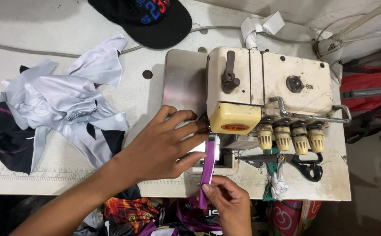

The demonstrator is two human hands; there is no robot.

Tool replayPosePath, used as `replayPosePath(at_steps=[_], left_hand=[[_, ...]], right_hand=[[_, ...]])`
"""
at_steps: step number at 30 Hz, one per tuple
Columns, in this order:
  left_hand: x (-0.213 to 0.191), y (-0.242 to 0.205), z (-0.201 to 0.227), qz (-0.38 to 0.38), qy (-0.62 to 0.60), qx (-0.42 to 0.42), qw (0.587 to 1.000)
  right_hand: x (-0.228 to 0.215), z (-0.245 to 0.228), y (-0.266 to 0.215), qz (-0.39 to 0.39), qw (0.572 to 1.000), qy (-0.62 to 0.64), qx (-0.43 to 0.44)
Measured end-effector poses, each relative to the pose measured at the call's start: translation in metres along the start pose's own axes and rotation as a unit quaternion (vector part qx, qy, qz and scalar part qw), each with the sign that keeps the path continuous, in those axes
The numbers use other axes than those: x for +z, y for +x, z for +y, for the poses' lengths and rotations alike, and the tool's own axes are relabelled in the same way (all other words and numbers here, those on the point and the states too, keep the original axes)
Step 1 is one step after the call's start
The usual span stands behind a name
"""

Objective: The person is using an industrial overlock machine (serger) to finish the edges of fabric pieces for a garment.

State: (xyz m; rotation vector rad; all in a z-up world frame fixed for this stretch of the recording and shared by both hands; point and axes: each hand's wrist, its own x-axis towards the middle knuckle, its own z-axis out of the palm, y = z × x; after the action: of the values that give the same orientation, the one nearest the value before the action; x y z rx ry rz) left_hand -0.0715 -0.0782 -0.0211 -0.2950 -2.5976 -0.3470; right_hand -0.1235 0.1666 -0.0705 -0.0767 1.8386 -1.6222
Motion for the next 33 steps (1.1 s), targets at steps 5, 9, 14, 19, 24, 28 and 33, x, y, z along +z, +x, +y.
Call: replayPosePath(at_steps=[5,9,14,19,24,28,33], left_hand=[[-0.005,0.006,-0.004,-0.073,0.087,-0.009,0.994],[-0.009,0.009,-0.005,-0.083,0.115,-0.006,0.990],[-0.010,0.008,-0.010,-0.067,0.098,0.005,0.993],[-0.010,0.004,-0.017,-0.056,0.063,0.007,0.996],[-0.010,0.002,-0.018,-0.063,0.036,-0.002,0.997],[-0.013,0.007,-0.020,-0.055,0.068,0.000,0.996],[-0.012,0.010,-0.023,-0.032,0.095,-0.003,0.995]], right_hand=[[0.000,-0.002,0.000,0.007,1.000,0.000,-0.006],[0.004,-0.004,-0.001,0.010,1.000,0.001,-0.005],[0.006,-0.008,-0.003,0.008,0.999,-0.022,0.024],[0.002,0.000,-0.001,-0.012,1.000,-0.009,-0.003],[0.004,-0.003,-0.003,0.007,1.000,-0.009,0.019],[0.006,-0.005,0.000,0.012,1.000,-0.002,0.019],[0.005,-0.008,0.001,0.025,0.999,0.007,0.041]])
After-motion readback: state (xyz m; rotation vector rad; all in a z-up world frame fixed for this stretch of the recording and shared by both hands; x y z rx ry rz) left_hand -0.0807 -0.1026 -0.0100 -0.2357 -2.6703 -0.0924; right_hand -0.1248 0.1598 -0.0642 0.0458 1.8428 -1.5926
